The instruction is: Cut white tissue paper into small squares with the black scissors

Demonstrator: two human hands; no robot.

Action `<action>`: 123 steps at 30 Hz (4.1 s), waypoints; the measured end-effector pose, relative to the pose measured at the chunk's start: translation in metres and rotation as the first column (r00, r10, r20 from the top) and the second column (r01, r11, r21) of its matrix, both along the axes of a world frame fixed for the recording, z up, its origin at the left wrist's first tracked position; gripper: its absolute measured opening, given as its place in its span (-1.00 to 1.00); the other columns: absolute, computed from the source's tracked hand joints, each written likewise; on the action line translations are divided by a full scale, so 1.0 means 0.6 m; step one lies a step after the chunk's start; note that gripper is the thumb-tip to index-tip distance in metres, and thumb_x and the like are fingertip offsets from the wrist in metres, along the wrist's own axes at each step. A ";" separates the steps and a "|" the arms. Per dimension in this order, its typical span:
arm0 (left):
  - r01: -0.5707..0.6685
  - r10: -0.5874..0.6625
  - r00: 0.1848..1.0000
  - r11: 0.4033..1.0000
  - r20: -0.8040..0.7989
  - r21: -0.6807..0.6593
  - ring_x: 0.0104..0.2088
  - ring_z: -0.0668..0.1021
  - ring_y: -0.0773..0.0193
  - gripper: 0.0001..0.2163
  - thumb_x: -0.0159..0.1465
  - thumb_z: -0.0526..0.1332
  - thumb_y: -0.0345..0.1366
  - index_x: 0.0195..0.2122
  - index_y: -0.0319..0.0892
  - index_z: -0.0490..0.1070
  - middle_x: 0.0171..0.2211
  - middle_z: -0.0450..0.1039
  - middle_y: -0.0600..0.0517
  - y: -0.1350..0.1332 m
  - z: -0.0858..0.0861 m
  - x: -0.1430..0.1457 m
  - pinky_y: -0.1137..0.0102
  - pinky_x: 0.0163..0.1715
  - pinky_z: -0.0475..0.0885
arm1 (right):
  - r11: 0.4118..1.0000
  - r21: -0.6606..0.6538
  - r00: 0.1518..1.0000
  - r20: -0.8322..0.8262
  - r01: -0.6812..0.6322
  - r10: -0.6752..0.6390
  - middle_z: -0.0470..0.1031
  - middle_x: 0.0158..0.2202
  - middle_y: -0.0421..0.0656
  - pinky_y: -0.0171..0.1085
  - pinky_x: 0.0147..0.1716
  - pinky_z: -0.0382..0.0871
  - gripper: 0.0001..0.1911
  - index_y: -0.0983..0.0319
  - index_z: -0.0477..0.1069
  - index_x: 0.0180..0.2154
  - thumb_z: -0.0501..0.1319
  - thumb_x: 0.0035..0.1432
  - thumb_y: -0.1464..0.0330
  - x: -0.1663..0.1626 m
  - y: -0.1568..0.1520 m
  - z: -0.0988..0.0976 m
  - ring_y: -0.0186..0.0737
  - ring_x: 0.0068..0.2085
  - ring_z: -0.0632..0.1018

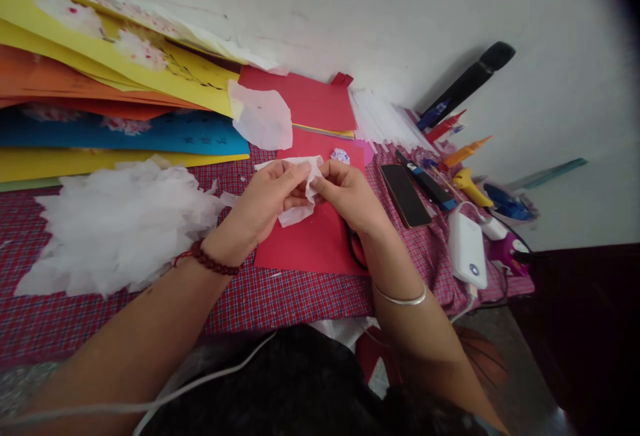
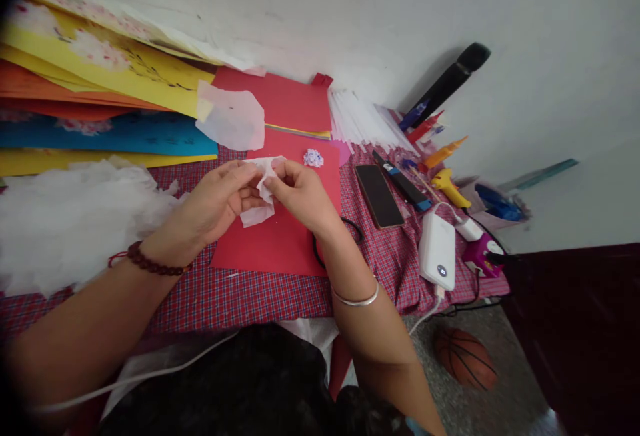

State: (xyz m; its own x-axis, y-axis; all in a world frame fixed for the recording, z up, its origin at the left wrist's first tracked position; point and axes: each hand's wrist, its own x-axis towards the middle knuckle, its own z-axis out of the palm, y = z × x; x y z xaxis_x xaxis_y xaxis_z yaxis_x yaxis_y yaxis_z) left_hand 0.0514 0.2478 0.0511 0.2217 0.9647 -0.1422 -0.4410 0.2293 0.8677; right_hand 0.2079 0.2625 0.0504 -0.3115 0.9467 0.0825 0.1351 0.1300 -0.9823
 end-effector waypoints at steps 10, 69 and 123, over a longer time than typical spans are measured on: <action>0.007 0.022 0.977 0.990 -0.211 0.138 -0.40 0.54 0.36 -0.91 0.13 0.36 -0.33 -0.37 -0.23 0.52 -0.38 0.54 0.04 0.000 -0.016 0.004 0.42 -0.37 0.50 | 0.995 0.067 0.992 0.105 0.067 -0.074 0.32 -0.53 -0.33 -0.33 -0.47 0.16 -0.84 0.19 0.28 -0.46 0.27 0.03 0.38 -0.003 0.000 -0.008 -0.39 -0.48 0.31; -0.171 0.158 0.981 0.978 -0.111 -0.123 -0.52 0.50 0.41 -0.62 -0.02 0.41 -0.38 -0.19 -0.09 0.33 -0.37 0.49 0.17 -0.197 0.040 -0.070 0.48 -0.52 0.46 | 0.995 -0.094 0.966 -0.260 -0.032 0.006 0.55 -0.06 -0.13 -0.26 -0.17 0.46 -0.45 0.14 0.38 0.07 0.43 0.09 0.14 -0.069 -0.171 0.020 -0.20 -0.15 0.57; 0.391 0.192 0.149 0.890 -0.970 0.236 -0.40 0.45 0.19 -0.81 0.27 0.19 -0.25 -0.47 -0.10 0.26 -0.49 0.38 0.05 -0.159 0.095 -0.107 0.30 -0.40 0.24 | 0.990 0.085 0.991 0.092 -0.110 0.102 0.48 -0.27 -0.19 -0.25 -0.19 0.37 -0.94 0.18 0.35 -0.30 0.21 0.19 0.45 -0.037 -0.231 0.034 -0.25 -0.23 0.50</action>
State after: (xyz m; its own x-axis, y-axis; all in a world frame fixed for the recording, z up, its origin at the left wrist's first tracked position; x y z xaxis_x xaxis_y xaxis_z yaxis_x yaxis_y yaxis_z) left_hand -0.0127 0.1524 0.1079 0.2807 0.9598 0.0041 0.8121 -0.2398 0.5319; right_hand 0.1856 0.1241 0.0709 -0.4191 0.8980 0.1339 0.2007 0.2354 -0.9509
